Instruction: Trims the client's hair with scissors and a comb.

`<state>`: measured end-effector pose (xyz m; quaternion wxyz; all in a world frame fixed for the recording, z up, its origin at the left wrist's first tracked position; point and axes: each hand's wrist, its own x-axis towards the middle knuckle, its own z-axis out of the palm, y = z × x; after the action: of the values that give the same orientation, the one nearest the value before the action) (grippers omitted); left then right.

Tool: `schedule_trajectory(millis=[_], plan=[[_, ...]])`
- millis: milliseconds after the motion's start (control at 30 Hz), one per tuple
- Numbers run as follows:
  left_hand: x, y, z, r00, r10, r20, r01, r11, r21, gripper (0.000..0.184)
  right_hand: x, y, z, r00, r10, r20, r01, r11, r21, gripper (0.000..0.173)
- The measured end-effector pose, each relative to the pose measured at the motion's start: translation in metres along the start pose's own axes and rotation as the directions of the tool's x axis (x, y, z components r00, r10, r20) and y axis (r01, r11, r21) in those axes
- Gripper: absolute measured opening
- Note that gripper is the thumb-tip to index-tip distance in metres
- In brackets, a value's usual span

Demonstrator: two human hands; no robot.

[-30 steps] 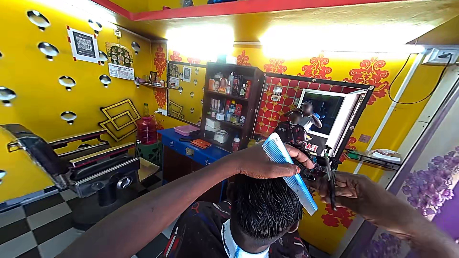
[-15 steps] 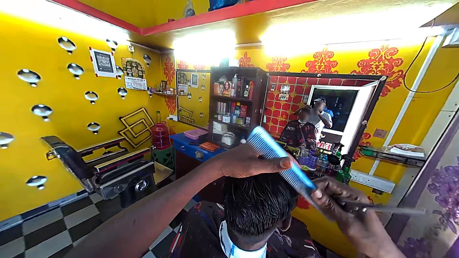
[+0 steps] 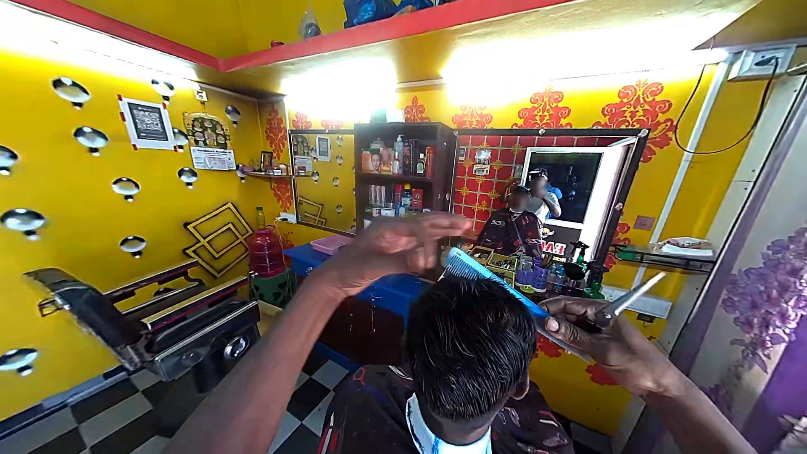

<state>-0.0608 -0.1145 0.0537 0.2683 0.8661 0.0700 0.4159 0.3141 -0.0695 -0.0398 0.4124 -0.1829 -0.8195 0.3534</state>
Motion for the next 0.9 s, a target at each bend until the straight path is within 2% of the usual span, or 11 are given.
schedule_trajectory(millis=[33,67,133,200,333,400,500,633,767,900], plan=[[-0.015,-0.004,-0.012,0.997,-0.072,0.03,0.07,0.995,0.067,0.035,-0.003,-0.005,0.003,0.999,-0.033,-0.002,0.033,0.998,-0.058,0.028],[-0.028,-0.01,-0.017,0.987,-0.14,0.079,0.127,0.98,0.155,0.032,-0.005,-0.009,0.005,0.998,-0.064,0.001,0.064,0.992,-0.111,0.028],[-0.042,-0.026,-0.01,0.957,-0.184,0.226,0.124,0.959,0.255,0.028,-0.011,-0.012,0.007,0.996,-0.094,0.004,0.093,0.98,-0.173,0.026],[-0.039,-0.041,0.006,0.93,-0.133,0.343,0.071,0.98,0.186,0.023,-0.018,-0.012,0.01,0.996,-0.085,-0.002,0.083,0.977,-0.198,0.026],[-0.022,-0.042,0.025,0.909,-0.075,0.41,-0.008,0.981,0.196,0.024,-0.037,-0.005,0.022,0.998,-0.051,-0.037,0.043,0.982,-0.182,0.026],[-0.01,-0.043,0.03,0.886,-0.001,0.463,-0.099,0.976,0.193,0.029,-0.046,-0.003,0.03,0.997,-0.049,-0.055,0.039,0.985,-0.166,0.025],[0.007,-0.043,0.041,0.871,0.121,0.477,-0.246,0.946,0.211,0.032,-0.052,-0.005,0.041,0.996,-0.037,-0.078,0.024,0.987,-0.156,0.024],[0.019,-0.042,0.048,0.849,0.149,0.506,-0.32,0.908,0.27,0.03,-0.061,-0.013,0.045,0.998,0.023,-0.062,-0.025,0.999,-0.021,0.023],[0.023,-0.039,0.055,0.856,0.102,0.507,-0.284,0.913,0.294,0.028,-0.066,-0.026,0.047,0.993,0.107,-0.041,-0.099,0.982,0.161,0.018],[0.021,-0.036,0.056,0.89,-0.023,0.455,-0.162,0.918,0.362,0.03,-0.069,-0.03,0.038,0.985,0.158,-0.072,-0.137,0.961,0.239,0.022]])
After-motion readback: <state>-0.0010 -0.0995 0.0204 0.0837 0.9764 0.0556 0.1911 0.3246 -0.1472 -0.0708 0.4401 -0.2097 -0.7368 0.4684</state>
